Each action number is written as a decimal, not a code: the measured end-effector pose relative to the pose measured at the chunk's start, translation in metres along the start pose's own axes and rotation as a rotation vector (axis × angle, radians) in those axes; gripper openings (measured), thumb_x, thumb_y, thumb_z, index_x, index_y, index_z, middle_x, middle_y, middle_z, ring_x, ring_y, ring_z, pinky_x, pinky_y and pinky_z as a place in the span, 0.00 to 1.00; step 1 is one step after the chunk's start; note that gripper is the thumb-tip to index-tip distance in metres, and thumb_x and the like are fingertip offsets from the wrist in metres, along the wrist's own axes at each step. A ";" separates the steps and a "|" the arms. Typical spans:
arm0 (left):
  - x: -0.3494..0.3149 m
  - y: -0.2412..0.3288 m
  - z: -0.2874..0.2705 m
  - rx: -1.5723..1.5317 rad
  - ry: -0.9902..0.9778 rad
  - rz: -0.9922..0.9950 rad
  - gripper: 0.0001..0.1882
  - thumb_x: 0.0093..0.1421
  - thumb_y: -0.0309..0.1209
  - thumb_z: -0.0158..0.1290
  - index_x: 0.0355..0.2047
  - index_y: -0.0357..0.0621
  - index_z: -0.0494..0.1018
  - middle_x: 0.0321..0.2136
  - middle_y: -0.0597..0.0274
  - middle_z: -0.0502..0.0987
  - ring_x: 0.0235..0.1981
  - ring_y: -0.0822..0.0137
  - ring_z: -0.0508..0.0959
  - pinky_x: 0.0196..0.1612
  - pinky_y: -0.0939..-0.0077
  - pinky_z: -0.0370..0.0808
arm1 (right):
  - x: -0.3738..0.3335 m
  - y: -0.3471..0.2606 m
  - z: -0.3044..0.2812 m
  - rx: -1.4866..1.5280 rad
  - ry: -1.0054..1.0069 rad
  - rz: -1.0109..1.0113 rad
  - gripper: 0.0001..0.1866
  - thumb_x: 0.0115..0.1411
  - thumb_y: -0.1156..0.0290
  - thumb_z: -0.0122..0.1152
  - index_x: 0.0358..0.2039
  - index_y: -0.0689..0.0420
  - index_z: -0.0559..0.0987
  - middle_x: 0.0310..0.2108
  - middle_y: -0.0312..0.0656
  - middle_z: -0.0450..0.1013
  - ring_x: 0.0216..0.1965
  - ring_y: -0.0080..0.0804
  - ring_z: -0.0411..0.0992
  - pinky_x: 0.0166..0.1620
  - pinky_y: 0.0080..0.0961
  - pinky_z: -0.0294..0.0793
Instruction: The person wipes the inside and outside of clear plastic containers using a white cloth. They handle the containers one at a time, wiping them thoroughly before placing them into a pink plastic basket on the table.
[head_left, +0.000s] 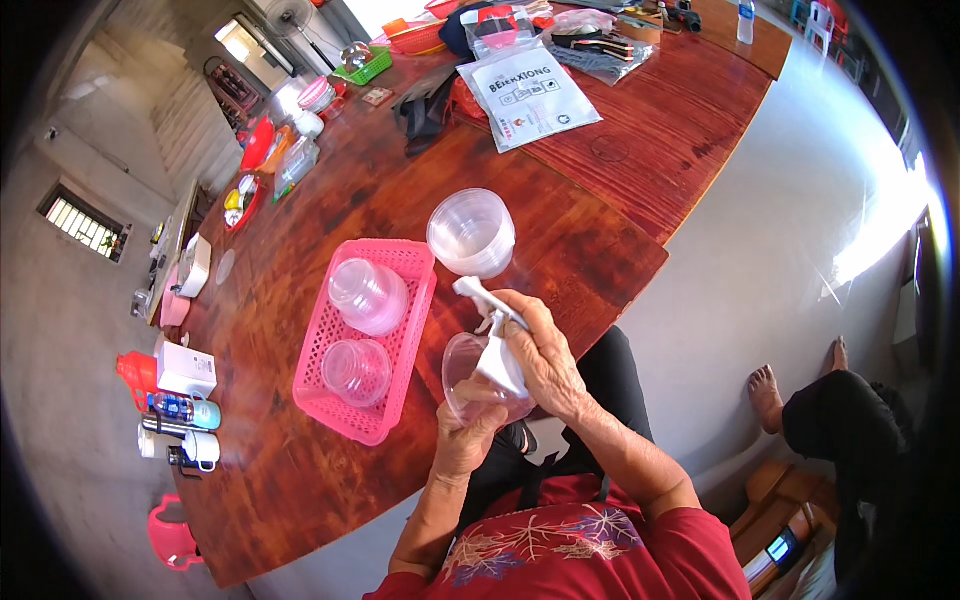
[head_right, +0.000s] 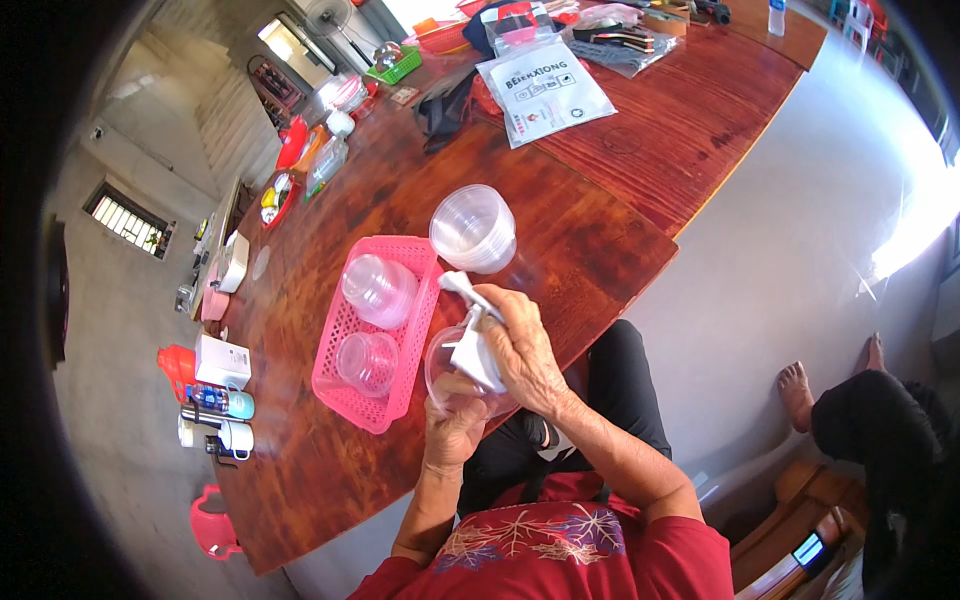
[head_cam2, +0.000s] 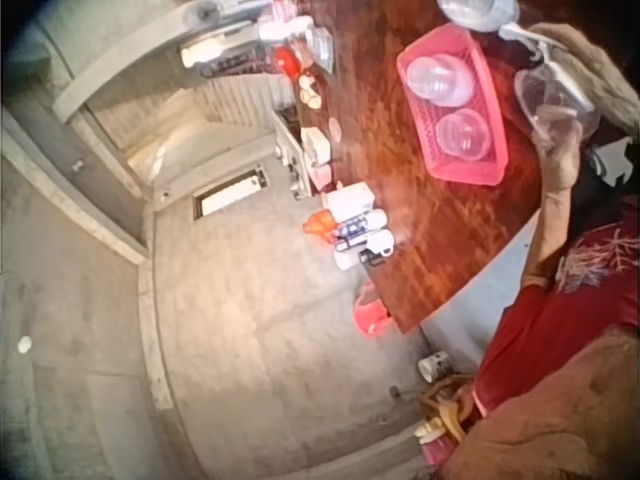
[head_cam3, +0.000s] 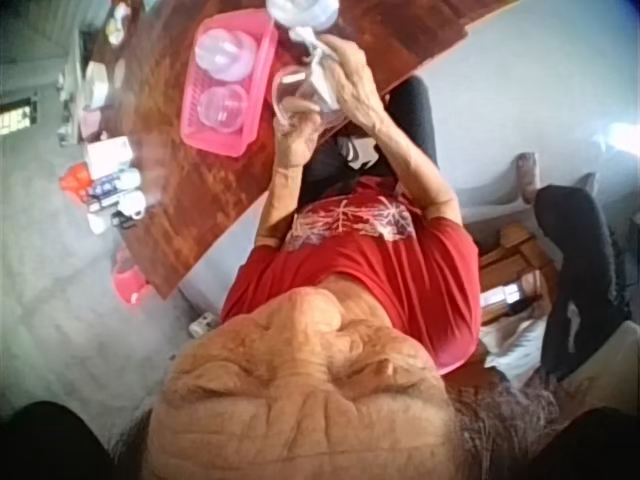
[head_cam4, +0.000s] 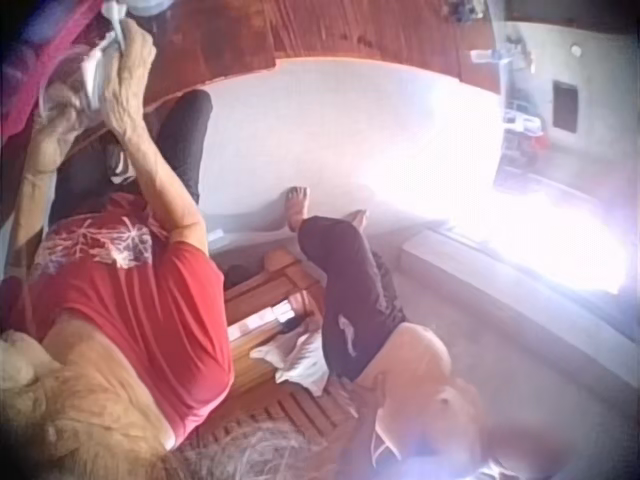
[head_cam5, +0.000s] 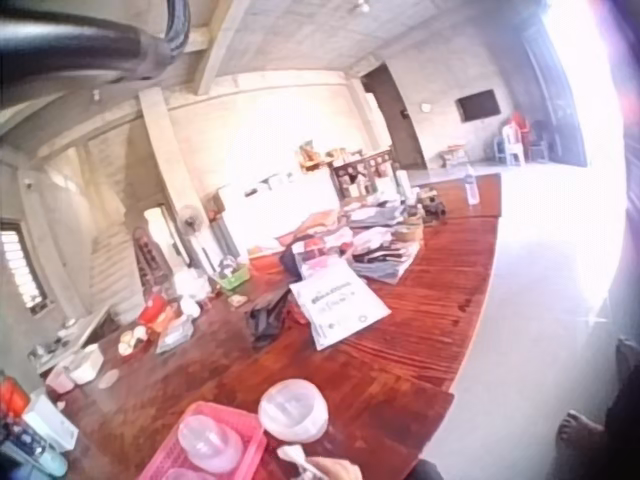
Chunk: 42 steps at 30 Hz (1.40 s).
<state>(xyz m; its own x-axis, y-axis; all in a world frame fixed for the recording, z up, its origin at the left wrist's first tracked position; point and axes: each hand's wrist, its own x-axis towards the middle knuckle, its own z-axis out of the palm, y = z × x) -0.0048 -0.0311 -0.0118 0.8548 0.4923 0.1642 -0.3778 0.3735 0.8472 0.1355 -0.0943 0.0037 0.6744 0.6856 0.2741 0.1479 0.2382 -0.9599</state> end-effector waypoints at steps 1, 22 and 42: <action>0.002 0.002 -0.001 -0.019 0.011 0.017 0.09 0.58 0.22 0.56 0.40 0.39 0.71 0.45 0.59 0.74 0.44 0.68 0.76 0.48 0.75 0.74 | -0.002 0.007 0.001 -0.088 0.046 -0.070 0.19 0.60 0.75 0.50 0.53 0.60 0.68 0.47 0.50 0.67 0.49 0.49 0.63 0.54 0.37 0.61; 0.008 0.008 -0.005 -0.037 -0.087 0.030 0.08 0.58 0.23 0.55 0.38 0.40 0.71 0.64 0.40 0.54 0.62 0.52 0.62 0.62 0.60 0.58 | -0.005 0.013 -0.030 0.243 -0.070 0.149 0.14 0.63 0.78 0.50 0.50 0.61 0.71 0.38 0.40 0.73 0.37 0.25 0.72 0.40 0.21 0.72; 0.003 0.019 -0.014 0.129 0.192 -0.042 0.07 0.59 0.23 0.54 0.39 0.40 0.73 0.62 0.45 0.60 0.58 0.55 0.67 0.52 0.65 0.72 | 0.002 0.031 -0.058 -0.137 0.147 -0.170 0.10 0.63 0.76 0.53 0.43 0.57 0.79 0.40 0.44 0.71 0.38 0.35 0.74 0.38 0.27 0.74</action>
<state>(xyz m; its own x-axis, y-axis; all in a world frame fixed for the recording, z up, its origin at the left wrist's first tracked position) -0.0146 -0.0114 -0.0020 0.7809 0.6235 0.0388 -0.2840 0.2990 0.9110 0.1830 -0.1253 -0.0286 0.7280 0.5340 0.4300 0.3575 0.2395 -0.9027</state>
